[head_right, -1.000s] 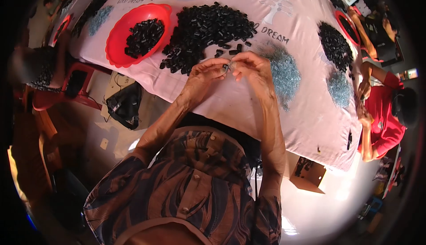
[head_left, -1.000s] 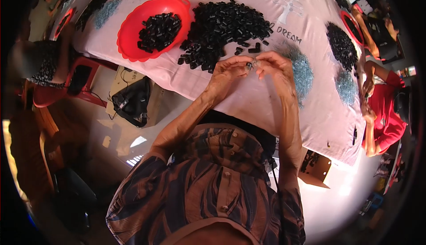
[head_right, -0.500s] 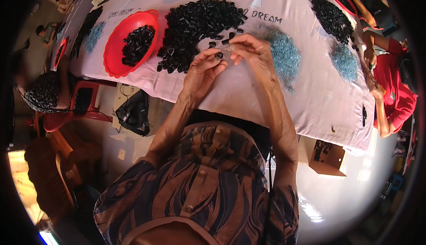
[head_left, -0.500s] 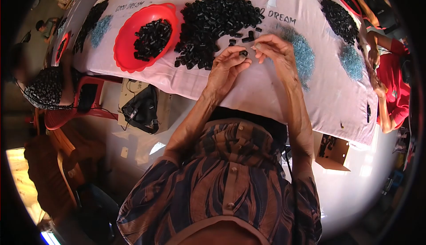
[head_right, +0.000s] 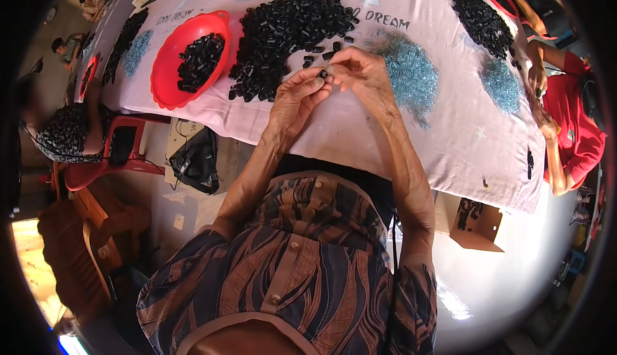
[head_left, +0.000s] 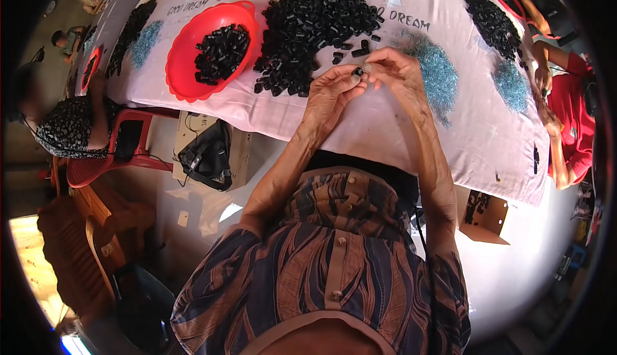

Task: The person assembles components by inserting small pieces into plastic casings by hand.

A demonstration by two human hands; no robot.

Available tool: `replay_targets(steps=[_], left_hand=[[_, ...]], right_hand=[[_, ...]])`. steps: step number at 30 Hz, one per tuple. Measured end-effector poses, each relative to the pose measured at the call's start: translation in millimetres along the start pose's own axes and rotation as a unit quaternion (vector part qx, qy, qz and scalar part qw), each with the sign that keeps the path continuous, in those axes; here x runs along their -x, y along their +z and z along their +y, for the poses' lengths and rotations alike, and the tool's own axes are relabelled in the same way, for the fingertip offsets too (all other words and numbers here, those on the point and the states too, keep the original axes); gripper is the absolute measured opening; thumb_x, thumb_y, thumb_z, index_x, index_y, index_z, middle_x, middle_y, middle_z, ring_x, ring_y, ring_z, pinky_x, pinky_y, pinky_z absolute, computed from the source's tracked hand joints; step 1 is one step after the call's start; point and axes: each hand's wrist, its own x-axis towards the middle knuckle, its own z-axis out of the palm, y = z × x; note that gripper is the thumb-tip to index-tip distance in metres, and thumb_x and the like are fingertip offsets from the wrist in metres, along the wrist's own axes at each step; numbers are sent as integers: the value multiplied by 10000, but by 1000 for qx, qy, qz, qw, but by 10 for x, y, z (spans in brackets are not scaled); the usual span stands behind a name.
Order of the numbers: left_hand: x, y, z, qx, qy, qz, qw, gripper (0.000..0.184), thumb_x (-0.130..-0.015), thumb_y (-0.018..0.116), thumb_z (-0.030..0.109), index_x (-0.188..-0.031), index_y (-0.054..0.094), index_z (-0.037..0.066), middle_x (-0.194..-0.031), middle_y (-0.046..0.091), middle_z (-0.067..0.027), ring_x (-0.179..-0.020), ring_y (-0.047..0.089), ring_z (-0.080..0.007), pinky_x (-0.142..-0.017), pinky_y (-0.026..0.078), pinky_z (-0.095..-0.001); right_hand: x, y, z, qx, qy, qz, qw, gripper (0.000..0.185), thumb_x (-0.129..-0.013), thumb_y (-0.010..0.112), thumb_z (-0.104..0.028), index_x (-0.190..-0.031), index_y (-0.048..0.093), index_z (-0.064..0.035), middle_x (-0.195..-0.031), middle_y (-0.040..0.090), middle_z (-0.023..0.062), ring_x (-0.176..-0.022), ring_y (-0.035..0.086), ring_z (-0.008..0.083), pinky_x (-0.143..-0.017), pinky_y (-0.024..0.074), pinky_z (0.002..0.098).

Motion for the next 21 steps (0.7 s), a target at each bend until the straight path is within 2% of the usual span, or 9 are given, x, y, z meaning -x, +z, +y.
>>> replay_targets(steps=[12, 16, 18, 21], left_hand=[[32, 60, -1, 1, 9, 33, 999, 142, -857, 620, -20, -997, 627, -41, -922, 683, -154, -786, 677, -193, -721, 580, -271], [27, 46, -8, 4, 13, 26, 1000, 135, -861, 617, -15, -992, 624, -44, -917, 683, -154, -776, 678, -197, -710, 580, -273], [14, 27, -17, -7, 17, 16, 1000, 133, -870, 615, 0, -1002, 614, -9, -931, 678, -180, -792, 683, -218, -714, 581, -275], [17, 34, -17, -7, 15, 20, 1000, 131, -868, 616, -3, -999, 608, -8, -929, 677, -185, -789, 683, -222, -711, 581, -278]], right_hand=[[11, 64, 63, 49, -36, 7, 998, 71, -849, 627, 2, -914, 655, 0, -738, 637, 23, -662, 572, 64, -576, 467, 210], [17, 83, 36, 56, -19, 10, 998, 93, -852, 613, 12, -933, 659, 2, -743, 633, 24, -660, 568, 67, -579, 466, 207], [12, 74, 49, 71, -32, 6, 997, 107, -858, 596, 24, -945, 657, 8, -760, 636, 26, -662, 570, 71, -580, 464, 205], [18, 73, 32, 77, -26, 5, 997, 123, -852, 588, 42, -949, 654, 6, -779, 635, 27, -674, 569, 71, -583, 463, 206]])
